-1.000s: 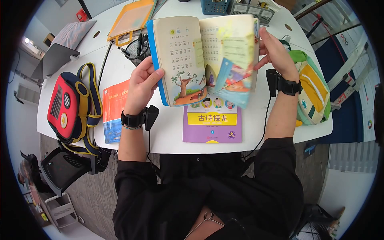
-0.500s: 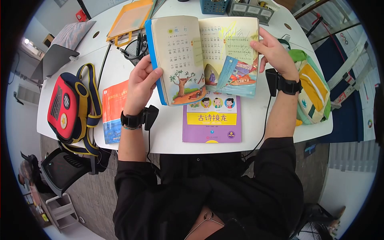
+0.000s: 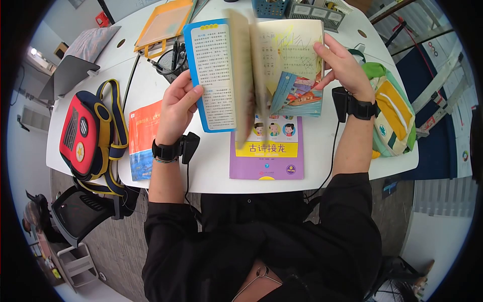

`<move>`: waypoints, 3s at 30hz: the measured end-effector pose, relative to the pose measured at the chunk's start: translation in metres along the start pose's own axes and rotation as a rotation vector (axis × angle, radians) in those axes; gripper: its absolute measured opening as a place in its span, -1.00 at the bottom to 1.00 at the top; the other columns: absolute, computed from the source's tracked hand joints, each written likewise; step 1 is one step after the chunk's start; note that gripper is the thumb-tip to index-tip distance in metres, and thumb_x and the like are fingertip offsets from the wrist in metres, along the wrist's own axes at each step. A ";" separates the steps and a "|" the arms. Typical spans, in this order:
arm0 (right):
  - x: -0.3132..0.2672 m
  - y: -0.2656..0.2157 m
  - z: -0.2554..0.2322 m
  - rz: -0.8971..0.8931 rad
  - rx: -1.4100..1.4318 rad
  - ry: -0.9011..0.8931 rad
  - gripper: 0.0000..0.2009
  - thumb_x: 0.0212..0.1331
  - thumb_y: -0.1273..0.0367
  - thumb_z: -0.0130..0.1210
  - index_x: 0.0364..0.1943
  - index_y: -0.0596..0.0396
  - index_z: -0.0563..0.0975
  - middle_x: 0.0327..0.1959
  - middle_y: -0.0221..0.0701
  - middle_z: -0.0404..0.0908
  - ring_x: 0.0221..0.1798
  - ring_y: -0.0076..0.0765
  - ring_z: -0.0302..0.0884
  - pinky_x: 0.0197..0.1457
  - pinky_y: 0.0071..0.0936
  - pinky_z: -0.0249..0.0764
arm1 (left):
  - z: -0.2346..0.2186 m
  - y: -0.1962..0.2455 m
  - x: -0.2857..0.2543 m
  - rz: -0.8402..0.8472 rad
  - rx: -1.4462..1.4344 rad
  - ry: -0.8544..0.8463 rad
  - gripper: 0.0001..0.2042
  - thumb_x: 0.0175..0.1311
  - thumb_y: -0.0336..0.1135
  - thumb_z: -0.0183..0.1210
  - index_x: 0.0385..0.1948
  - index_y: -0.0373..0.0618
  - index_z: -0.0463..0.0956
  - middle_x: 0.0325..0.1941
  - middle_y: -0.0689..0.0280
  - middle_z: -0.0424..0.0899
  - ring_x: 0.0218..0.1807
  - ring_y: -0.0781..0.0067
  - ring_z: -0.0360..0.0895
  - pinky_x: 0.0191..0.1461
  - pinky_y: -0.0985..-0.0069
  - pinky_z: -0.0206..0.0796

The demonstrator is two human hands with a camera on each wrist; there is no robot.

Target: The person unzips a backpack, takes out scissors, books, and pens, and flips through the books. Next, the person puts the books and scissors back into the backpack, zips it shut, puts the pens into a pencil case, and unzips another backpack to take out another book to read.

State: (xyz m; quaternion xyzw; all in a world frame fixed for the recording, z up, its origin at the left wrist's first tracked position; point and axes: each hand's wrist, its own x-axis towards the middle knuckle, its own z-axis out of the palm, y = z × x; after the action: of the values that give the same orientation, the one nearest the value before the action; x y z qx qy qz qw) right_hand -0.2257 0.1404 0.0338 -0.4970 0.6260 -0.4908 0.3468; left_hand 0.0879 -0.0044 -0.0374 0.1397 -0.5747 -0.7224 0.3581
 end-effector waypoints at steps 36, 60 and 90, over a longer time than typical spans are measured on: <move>0.005 -0.007 0.099 -0.124 0.277 -0.344 -0.54 0.33 0.38 0.02 0.20 0.30 0.18 -0.13 -0.09 0.61 -0.32 -0.28 0.70 -0.52 -0.55 0.66 | 0.009 0.040 -0.020 0.274 0.908 0.038 -0.52 0.16 -0.59 0.03 0.20 -0.19 0.35 0.14 0.08 0.54 0.15 0.29 0.51 0.21 0.44 0.31; 0.005 -0.007 0.097 -0.138 0.341 -0.348 -0.54 0.33 0.39 0.01 0.21 0.30 0.16 -0.07 -0.09 0.57 -0.25 -0.26 0.70 -0.48 -0.53 0.69 | 0.004 0.035 -0.016 0.197 0.805 0.076 -0.43 0.09 -0.66 -0.12 0.25 -0.20 0.26 0.27 0.08 0.36 0.31 0.25 0.32 0.35 0.41 0.14; -0.014 -0.025 0.106 -0.208 0.174 -0.239 -0.60 0.27 0.45 0.00 0.17 0.29 0.27 -0.19 -0.14 0.63 -0.33 -0.33 0.68 -0.44 -0.52 0.66 | 0.057 0.040 -0.034 0.322 0.969 0.042 -0.40 0.10 -0.15 0.33 0.19 -0.13 0.35 0.02 0.02 0.60 0.02 0.12 0.59 0.08 0.36 0.40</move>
State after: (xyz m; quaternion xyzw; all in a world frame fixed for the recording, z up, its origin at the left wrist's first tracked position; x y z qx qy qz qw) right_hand -0.1175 0.1243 0.0274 -0.5820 0.4806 -0.5137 0.4080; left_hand 0.0912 0.0565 0.0101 0.2141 -0.8505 -0.3058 0.3705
